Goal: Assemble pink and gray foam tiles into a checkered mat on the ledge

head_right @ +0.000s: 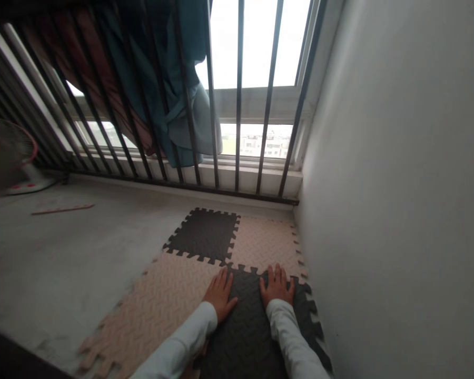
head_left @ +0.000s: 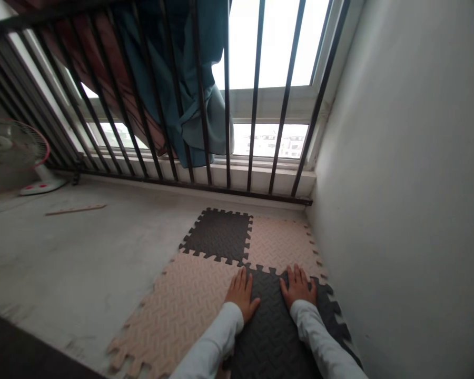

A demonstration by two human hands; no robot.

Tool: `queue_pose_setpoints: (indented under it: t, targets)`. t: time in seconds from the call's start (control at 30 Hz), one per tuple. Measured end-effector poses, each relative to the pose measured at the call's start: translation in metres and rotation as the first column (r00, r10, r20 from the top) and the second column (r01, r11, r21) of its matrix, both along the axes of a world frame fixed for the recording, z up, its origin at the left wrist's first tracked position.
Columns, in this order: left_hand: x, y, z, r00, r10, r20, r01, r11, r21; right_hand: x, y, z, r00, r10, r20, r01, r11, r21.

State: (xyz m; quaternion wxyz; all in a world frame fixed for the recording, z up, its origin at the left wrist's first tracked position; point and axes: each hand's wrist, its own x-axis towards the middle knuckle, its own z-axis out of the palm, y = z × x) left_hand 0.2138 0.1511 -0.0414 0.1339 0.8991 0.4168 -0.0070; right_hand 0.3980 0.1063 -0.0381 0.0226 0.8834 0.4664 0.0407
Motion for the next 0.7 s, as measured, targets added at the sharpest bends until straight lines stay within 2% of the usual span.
queue_pose_setpoints:
  t: [0.2, 0.33, 0.43, 0.5, 0.6, 0.7]
  targets:
    - [-0.048, -0.09, -0.004, 0.996, 0.09, 0.025, -0.089, 0.994, -0.057, -0.005, 0.0, 0.019, 0.999, -0.033, -0.02, 0.032, 0.999, -0.037]
    - [-0.085, -0.133, -0.011, 0.993, 0.113, 0.033, -0.112, 0.994, -0.011, -0.017, -0.011, 0.033, 0.994, -0.019, -0.106, 0.008, 0.995, -0.1]
    - [-0.106, -0.152, -0.015, 0.99, 0.14, 0.024, -0.141, 0.989, 0.038, -0.036, -0.034, 0.04, 0.982, 0.005, -0.186, -0.034, 0.988, -0.153]
    - [-0.112, -0.159, -0.017, 0.988, 0.156, 0.022, -0.157, 0.985, 0.072, -0.05, -0.055, 0.043, 0.969, 0.08, -0.235, -0.124, 0.976, -0.179]
    - [-0.114, -0.166, -0.02, 0.983, 0.184, 0.025, -0.185, 0.976, 0.115, -0.069, -0.091, 0.044, 0.941, 0.197, -0.276, -0.254, 0.949, -0.187]
    - [-0.112, -0.171, -0.019, 0.977, 0.21, 0.037, -0.214, 0.963, 0.164, -0.082, -0.126, 0.039, 0.94, 0.227, -0.255, -0.277, 0.944, -0.178]
